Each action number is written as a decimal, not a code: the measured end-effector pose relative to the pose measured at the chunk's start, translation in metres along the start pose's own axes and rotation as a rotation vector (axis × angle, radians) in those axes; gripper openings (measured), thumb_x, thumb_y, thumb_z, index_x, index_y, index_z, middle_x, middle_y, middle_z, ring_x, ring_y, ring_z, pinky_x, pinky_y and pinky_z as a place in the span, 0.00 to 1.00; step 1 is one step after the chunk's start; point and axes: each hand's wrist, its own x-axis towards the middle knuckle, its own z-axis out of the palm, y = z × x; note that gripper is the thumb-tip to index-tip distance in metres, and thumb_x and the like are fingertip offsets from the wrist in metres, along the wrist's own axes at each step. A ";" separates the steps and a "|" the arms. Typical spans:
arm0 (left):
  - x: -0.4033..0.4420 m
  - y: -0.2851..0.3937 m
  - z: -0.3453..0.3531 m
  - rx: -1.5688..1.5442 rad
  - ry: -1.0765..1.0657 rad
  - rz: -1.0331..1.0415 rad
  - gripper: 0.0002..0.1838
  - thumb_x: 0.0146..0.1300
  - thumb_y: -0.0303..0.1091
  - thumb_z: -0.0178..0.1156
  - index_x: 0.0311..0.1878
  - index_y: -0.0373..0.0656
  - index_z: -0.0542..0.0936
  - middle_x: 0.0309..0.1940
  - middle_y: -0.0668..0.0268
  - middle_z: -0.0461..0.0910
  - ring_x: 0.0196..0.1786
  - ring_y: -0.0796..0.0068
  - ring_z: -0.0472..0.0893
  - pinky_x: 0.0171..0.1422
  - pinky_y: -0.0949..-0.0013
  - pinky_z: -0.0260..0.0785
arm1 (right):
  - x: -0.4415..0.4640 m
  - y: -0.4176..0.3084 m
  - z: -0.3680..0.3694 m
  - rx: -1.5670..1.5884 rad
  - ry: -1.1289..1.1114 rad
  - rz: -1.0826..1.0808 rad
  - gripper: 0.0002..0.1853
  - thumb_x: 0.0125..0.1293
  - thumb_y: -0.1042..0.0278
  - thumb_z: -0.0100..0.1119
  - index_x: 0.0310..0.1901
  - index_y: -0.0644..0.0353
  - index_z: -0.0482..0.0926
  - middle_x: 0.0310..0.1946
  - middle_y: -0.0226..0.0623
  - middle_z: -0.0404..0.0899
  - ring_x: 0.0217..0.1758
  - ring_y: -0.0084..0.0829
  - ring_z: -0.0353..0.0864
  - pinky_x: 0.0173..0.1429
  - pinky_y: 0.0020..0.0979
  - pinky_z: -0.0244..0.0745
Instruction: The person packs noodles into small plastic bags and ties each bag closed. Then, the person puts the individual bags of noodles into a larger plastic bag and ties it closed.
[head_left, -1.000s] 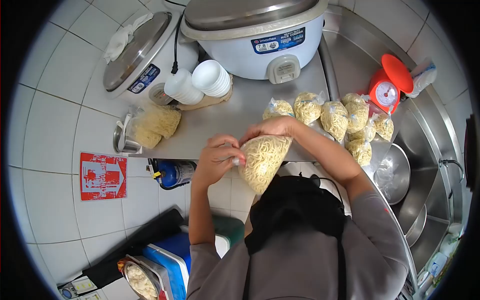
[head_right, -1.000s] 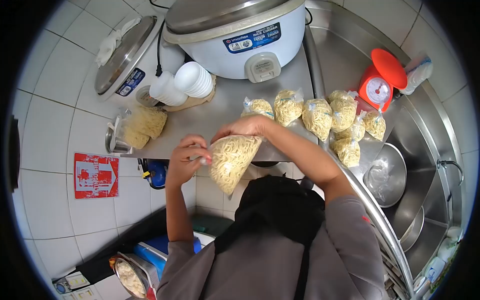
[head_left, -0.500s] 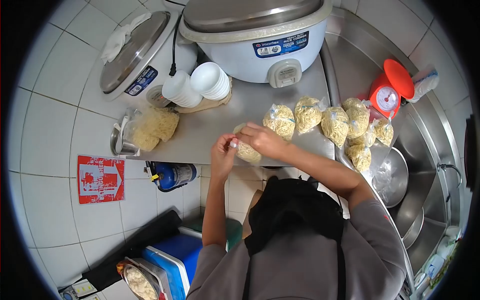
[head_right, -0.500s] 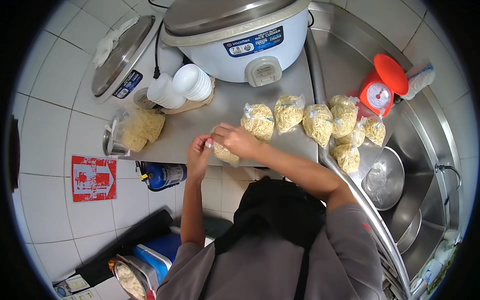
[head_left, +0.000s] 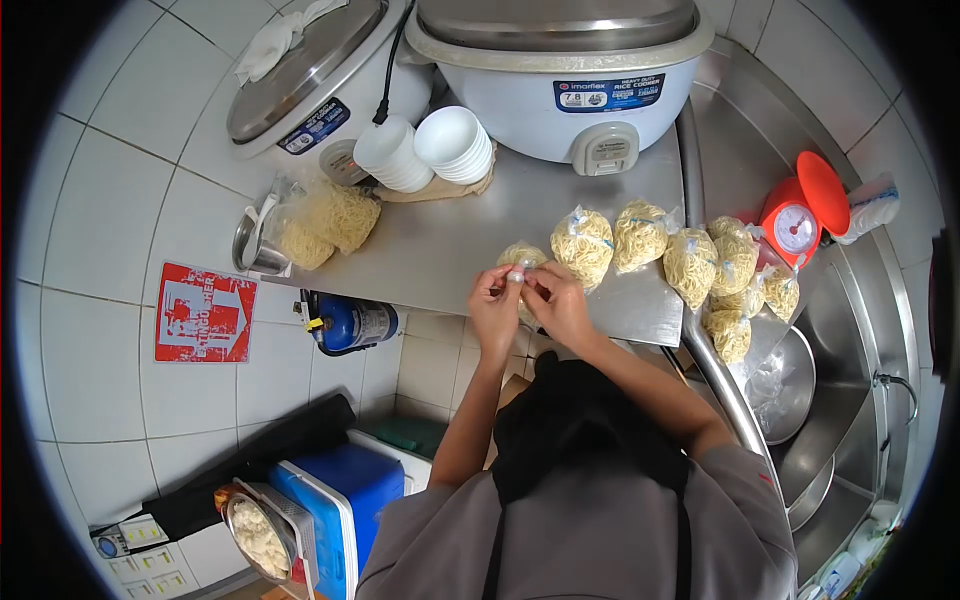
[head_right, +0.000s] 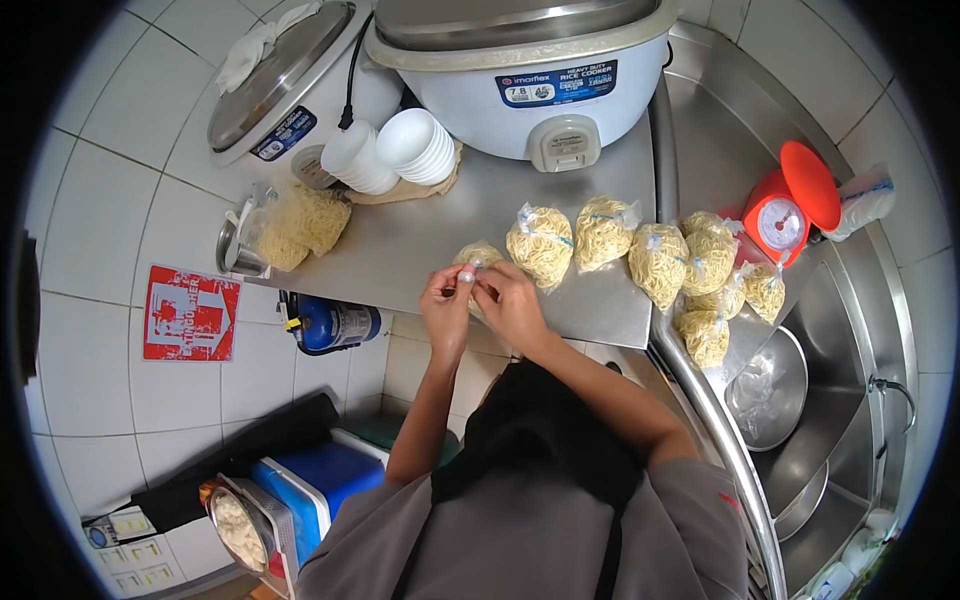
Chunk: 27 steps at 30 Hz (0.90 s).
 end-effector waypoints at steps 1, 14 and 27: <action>0.001 -0.004 0.000 0.012 -0.011 0.038 0.08 0.59 0.31 0.61 0.37 0.35 0.79 0.30 0.71 0.71 0.31 0.85 0.69 0.36 0.80 0.63 | 0.001 0.001 -0.001 0.008 -0.003 0.022 0.05 0.51 0.77 0.60 0.31 0.68 0.78 0.24 0.41 0.72 0.25 0.36 0.73 0.29 0.31 0.67; 0.002 -0.001 0.003 0.559 -0.153 0.306 0.11 0.62 0.34 0.46 0.33 0.39 0.77 0.34 0.63 0.72 0.43 0.64 0.71 0.52 0.62 0.55 | 0.017 0.014 -0.016 -0.018 -0.102 0.056 0.05 0.52 0.78 0.56 0.32 0.68 0.78 0.23 0.40 0.74 0.22 0.30 0.73 0.28 0.28 0.67; 0.005 0.004 -0.003 0.565 -0.193 0.279 0.08 0.63 0.32 0.48 0.44 0.47 0.74 0.38 0.62 0.72 0.46 0.61 0.70 0.51 0.59 0.55 | 0.039 0.000 -0.020 -0.555 -0.357 -0.291 0.07 0.54 0.71 0.55 0.28 0.68 0.76 0.25 0.46 0.74 0.32 0.47 0.75 0.36 0.41 0.72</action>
